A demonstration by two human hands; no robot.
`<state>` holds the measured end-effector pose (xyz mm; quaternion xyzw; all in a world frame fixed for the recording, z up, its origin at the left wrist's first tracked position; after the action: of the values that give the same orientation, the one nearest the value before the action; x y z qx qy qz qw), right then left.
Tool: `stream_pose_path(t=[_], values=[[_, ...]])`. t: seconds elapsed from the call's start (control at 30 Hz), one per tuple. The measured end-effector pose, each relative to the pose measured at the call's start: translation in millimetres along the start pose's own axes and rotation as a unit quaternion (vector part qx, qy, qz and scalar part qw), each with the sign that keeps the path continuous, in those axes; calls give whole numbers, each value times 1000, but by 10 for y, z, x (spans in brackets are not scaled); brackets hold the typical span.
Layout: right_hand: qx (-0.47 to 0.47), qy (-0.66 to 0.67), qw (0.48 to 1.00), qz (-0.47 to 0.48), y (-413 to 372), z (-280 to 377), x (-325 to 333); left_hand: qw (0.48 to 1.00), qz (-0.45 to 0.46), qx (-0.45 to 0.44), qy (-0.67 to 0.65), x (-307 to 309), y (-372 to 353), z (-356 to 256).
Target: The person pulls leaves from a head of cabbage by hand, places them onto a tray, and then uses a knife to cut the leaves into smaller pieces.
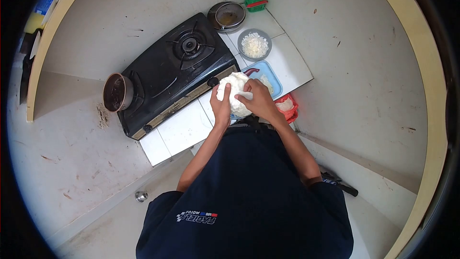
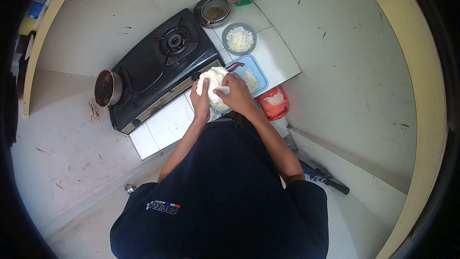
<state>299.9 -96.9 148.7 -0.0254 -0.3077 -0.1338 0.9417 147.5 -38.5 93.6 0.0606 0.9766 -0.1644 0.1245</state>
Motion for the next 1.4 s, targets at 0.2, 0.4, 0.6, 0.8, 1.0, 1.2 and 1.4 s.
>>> stream_pose_path(t=[0.2,0.4,0.6,0.8,1.0,1.2,1.4], values=[[-16,-90,995,42,33,231,64,990,-10,-57,125,6,21,-68],[87,-51,992,69,93,274,-13,988,0,-59,142,-19,24,-107],[174,-58,983,1,8,267,-131,992,-20,-1,128,-16,52,-31],[149,-1,989,3,-2,149,-136,991,-28,12,127,29,68,72],[85,60,995,8,64,-63,-111,987,-38,6,154,-3,18,8],[-4,45,998,33,121,-194,-215,974,-44,-89,204,-24,-4,-51],[-54,58,997,7,115,-203,-292,964,-72,-120,227,25,-4,2]])
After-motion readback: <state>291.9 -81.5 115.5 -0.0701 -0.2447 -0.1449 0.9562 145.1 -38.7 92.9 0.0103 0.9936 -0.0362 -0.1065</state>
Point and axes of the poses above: each hand's wrist, its own y-axis towards the middle knuckle, its own x-axis out of the back of the hand, z = x × y, the point moved 6 cm from there along y, towards the middle knuckle, and after that the axes turned 1 degree about -y, right-handed, at the moved point
